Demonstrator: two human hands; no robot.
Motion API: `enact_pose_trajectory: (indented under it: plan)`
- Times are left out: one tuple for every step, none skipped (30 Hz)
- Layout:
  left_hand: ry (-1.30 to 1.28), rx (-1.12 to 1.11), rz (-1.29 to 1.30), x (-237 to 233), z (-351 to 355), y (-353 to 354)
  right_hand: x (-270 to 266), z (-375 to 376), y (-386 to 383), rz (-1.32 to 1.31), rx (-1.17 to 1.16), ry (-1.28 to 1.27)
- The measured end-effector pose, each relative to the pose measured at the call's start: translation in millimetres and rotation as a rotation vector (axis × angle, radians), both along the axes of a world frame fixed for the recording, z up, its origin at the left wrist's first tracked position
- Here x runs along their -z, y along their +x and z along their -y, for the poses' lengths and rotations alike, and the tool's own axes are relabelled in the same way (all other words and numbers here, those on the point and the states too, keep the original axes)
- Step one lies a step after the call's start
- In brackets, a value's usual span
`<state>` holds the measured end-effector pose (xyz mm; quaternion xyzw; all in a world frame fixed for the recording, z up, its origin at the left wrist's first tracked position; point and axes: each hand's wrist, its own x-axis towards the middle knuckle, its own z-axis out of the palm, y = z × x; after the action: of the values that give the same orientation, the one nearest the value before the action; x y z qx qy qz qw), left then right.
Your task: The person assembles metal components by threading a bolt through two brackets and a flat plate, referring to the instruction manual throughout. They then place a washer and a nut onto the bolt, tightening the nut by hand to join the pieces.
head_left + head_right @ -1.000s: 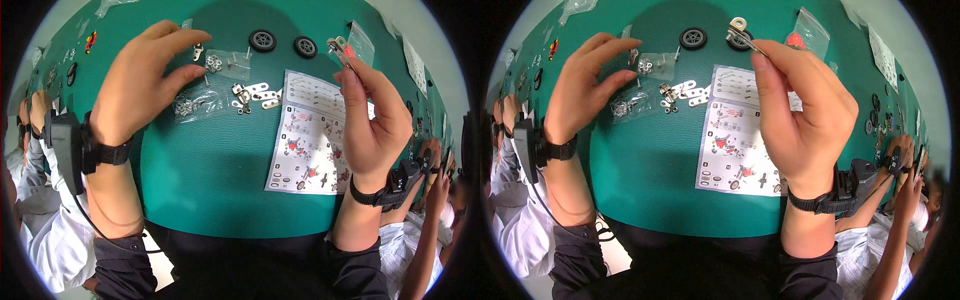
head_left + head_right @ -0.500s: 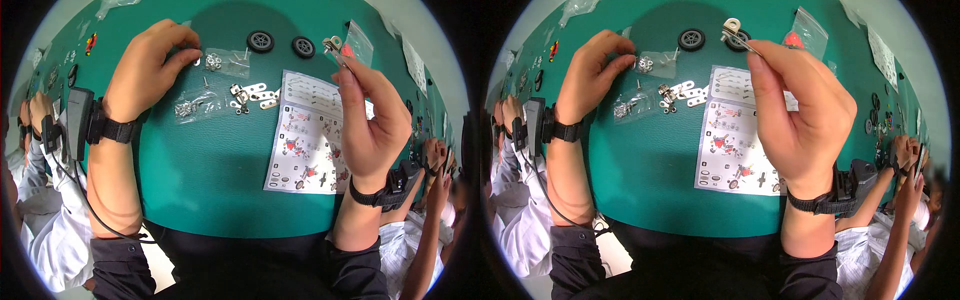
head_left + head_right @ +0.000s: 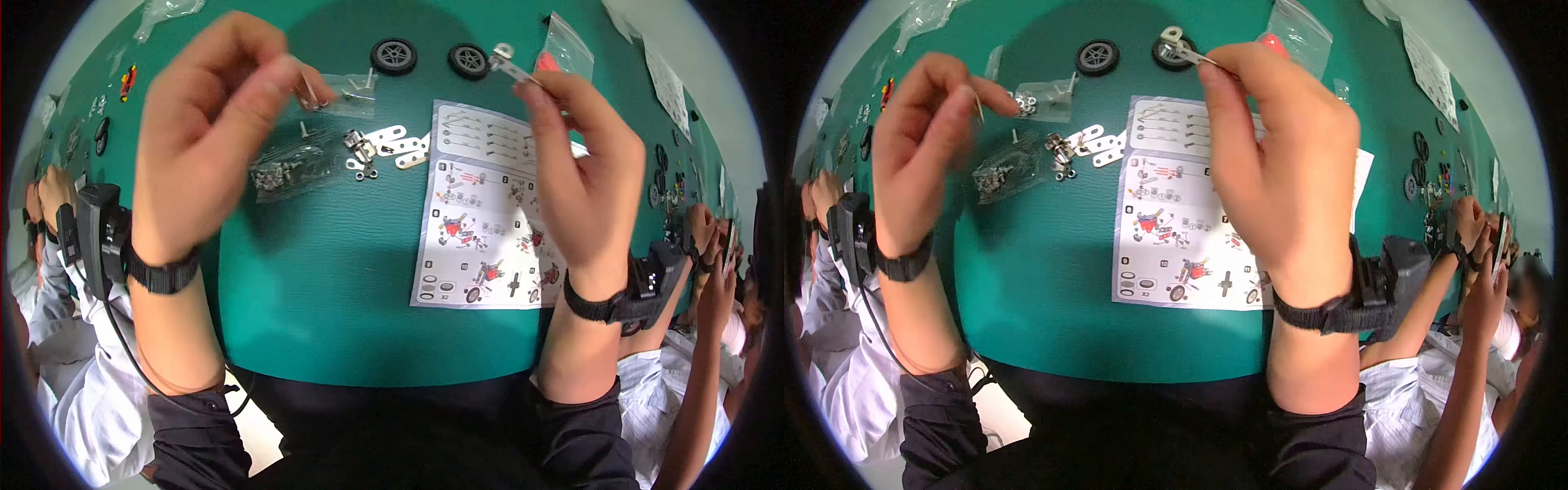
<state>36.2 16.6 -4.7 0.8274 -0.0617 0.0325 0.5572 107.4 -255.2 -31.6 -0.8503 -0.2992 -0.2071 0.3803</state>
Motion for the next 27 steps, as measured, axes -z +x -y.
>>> enact_pose_trajectory:
  plan:
    - [-0.079, 0.051, -0.122, -2, 11, -4, 2, -1, 2, -0.018, 0.002, -0.002]
    - [-0.152, 0.092, -0.247, -5, 23, -8, -4, -1, -2, -0.126, 0.051, -0.055]
    - [-0.199, 0.147, -0.374, -6, 34, -12, -2, 0, -1, -0.138, 0.055, -0.063]
    - [-0.241, 0.189, -0.359, -2, 44, -15, 3, 2, 3, -0.149, 0.058, -0.07]
    - [-0.283, 0.23, -0.343, 6, 50, -18, 6, 3, 5, -0.158, 0.059, -0.077]
    - [-0.273, 0.246, -0.322, 8, 52, -18, 7, 4, 6, -0.163, 0.06, -0.076]
    - [-0.262, 0.262, -0.302, 11, 54, -19, 8, 3, 6, -0.17, 0.059, -0.073]
    - [-0.266, 0.262, -0.285, 8, 58, -19, 8, 4, 5, -0.175, 0.059, -0.069]
    - [-0.295, 0.263, -0.275, 9, 61, -18, 8, 4, 5, -0.187, 0.058, -0.07]
    - [-0.324, 0.264, -0.265, 9, 64, -18, 7, 3, 4, -0.198, 0.057, -0.07]
    - [-0.378, 0.266, -0.26, 16, 67, -17, 6, 3, 4, -0.209, 0.055, -0.071]
    - [-0.409, 0.272, -0.258, 19, 69, -16, 6, 2, 3, -0.205, 0.048, -0.052]
    - [-0.441, 0.277, -0.257, 22, 70, -16, 6, 1, 3, -0.201, 0.04, -0.032]
    - [-0.449, 0.285, -0.257, 24, 72, -15, 6, 1, 3, -0.197, 0.031, -0.013]
    - [-0.45, 0.281, -0.233, 23, 72, -15, 4, 2, 3, -0.202, 0.013, 0.005]
    - [-0.451, 0.276, -0.209, 23, 72, -15, 0, 4, 3, -0.208, -0.007, 0.022]
    - [-0.447, 0.259, -0.163, 21, 71, -15, -3, 5, 2, -0.215, -0.026, 0.039]
    - [-0.45, 0.248, -0.131, 19, 69, -15, -5, 4, 1, -0.216, -0.027, 0.064]
    - [-0.453, 0.236, -0.1, 17, 68, -15, -8, 3, -1, -0.217, -0.028, 0.088]
    - [-0.461, 0.23, -0.084, 14, 66, -15, -9, 2, -1, -0.219, -0.03, 0.113]
    - [-0.455, 0.242, -0.055, 14, 63, -14, -8, 3, 0, -0.215, -0.039, 0.118]
    - [-0.449, 0.254, -0.026, 14, 59, -14, -8, 4, 2, -0.211, -0.049, 0.122]
    - [-0.443, 0.265, 0.003, 13, 56, -13, -7, 5, 3, -0.209, -0.058, 0.127]
    - [-0.438, 0.277, 0.028, 13, 54, -13, -7, 5, 4, -0.198, -0.055, 0.115]
    - [-0.417, 0.285, 0.037, 14, 51, -13, -6, 5, 4, -0.187, -0.051, 0.103]
    - [-0.396, 0.293, 0.046, 14, 48, -13, -6, 6, 4, -0.176, -0.046, 0.09]
    - [-0.375, 0.301, 0.056, 15, 45, -13, -6, 7, 4, -0.169, -0.026, 0.1]
